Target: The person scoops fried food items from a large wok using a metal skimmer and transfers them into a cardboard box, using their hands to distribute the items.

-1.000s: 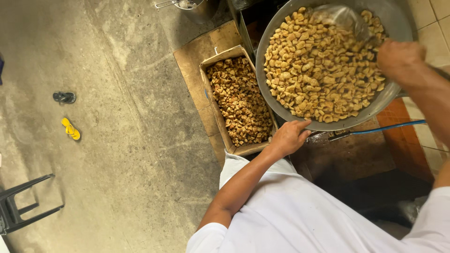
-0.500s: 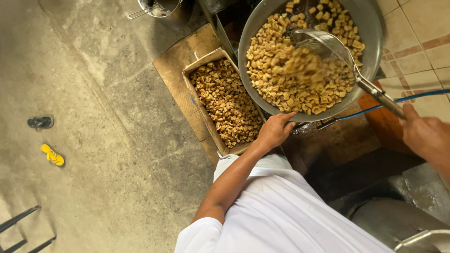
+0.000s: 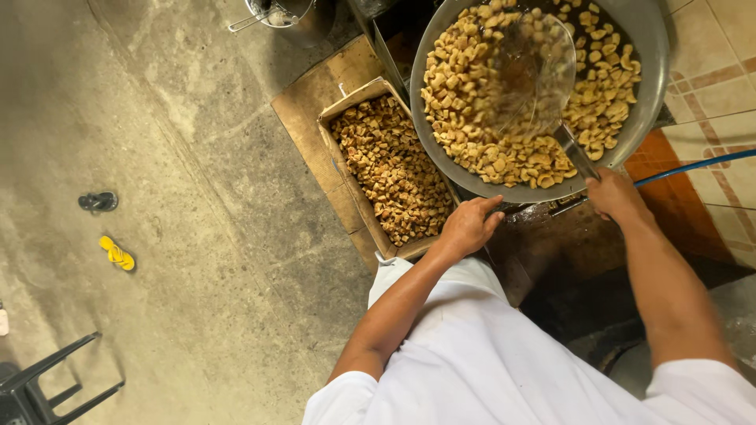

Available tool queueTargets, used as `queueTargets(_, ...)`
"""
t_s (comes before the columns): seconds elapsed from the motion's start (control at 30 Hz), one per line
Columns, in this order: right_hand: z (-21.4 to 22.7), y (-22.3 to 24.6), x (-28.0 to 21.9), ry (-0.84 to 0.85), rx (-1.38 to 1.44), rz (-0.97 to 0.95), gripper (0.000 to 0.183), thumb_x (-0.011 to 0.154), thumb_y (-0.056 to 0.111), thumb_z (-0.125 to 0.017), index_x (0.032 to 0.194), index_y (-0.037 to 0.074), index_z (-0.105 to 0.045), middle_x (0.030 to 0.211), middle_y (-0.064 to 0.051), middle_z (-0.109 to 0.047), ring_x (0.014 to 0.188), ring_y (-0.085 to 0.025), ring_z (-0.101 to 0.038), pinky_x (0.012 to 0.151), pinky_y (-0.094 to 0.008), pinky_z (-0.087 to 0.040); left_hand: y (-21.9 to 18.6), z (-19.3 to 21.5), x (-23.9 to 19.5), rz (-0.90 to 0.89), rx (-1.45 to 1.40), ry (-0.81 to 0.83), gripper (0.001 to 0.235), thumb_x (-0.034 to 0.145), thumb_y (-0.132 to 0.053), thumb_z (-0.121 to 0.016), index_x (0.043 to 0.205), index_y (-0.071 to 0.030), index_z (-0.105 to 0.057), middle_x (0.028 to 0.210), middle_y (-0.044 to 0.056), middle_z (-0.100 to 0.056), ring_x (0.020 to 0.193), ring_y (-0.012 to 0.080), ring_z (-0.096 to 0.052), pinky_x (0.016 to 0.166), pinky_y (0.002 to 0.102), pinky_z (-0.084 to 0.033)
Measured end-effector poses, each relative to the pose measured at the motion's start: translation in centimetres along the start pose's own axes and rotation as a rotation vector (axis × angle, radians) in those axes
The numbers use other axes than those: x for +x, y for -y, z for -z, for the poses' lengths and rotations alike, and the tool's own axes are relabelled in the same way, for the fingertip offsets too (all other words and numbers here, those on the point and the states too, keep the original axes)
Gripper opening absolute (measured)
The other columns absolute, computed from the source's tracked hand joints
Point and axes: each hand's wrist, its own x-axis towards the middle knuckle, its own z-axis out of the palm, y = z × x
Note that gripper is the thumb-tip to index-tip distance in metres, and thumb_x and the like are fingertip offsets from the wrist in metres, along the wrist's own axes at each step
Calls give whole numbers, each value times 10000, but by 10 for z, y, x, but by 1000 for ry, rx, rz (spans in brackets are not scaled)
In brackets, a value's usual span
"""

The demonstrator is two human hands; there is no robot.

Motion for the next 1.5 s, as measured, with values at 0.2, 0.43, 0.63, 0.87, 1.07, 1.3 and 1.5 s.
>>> queueTargets(0.2, -18, 43, -38, -211, -96, 17, 445, 1084, 245, -526, 1456, 4, -485, 1122, -432, -634, 1076, -593, -601, 928, -640, -469, -11, -3, 1, -31, -24, 21, 420, 968, -296, -619, 1322, -77, -671, 1170, 194, -716, 1117, 399, -653, 965, 470, -516)
queueTargets(0.43, -39, 7, -113, -457, 89, -22, 619, 1058, 162, -507, 1611, 29, -261, 1267, -431, -556, 1108, -595, -563, 921, -638, -450, -7, -14, -5, -48, -14, 108, 424, 960, -295, -631, 1323, -80, -670, 1134, 201, -714, 1067, 411, -659, 934, 485, -524)
queueTargets(0.63, -103, -57, -81, -502, 116, -163, 664, 1037, 107, -509, 1615, -11, -205, 1224, -431, -577, 1092, -576, -589, 940, -610, -475, 7, -16, -18, -53, 15, 171, 429, 970, -290, -627, 1344, -81, -660, 1134, 201, -709, 1065, 410, -664, 935, 478, -531)
queueTargets(0.87, -175, 5, -39, -234, 485, -316, 385, 1036, 134, -484, 1407, 48, -427, 894, -299, -686, 650, -404, -709, 615, -486, -570, 18, 2, -33, 0, 57, 214, 429, 965, -287, -631, 1342, -83, -660, 1138, 190, -712, 1080, 395, -660, 940, 473, -520)
queueTargets(1.07, -152, 77, -65, -189, 933, -195, 277, 1028, 141, -496, 1297, 97, -543, 741, -73, -569, 510, -160, -546, 426, -364, -496, 21, 26, -36, -4, 58, 216, 419, 953, -279, -637, 1324, -88, -675, 1161, 191, -708, 1078, 396, -663, 936, 465, -527)
queueTargets(1.3, -137, 69, -113, -566, 269, 216, 445, 1062, 187, -592, 1487, 80, -517, 1006, -268, -708, 808, -460, -688, 698, -517, -529, 27, 40, -37, -77, 18, 172, 423, 955, -263, -644, 1325, -58, -666, 1175, 204, -702, 1080, 399, -660, 935, 466, -526)
queueTargets(1.5, -115, 115, -147, -172, 684, -149, 468, 1023, 205, -501, 1491, 193, -479, 838, -199, -661, 574, -260, -626, 557, -430, -533, 36, 46, -50, -24, 38, 165, 424, 956, -255, -641, 1336, -68, -669, 1167, 197, -707, 1070, 389, -661, 945, 468, -516)
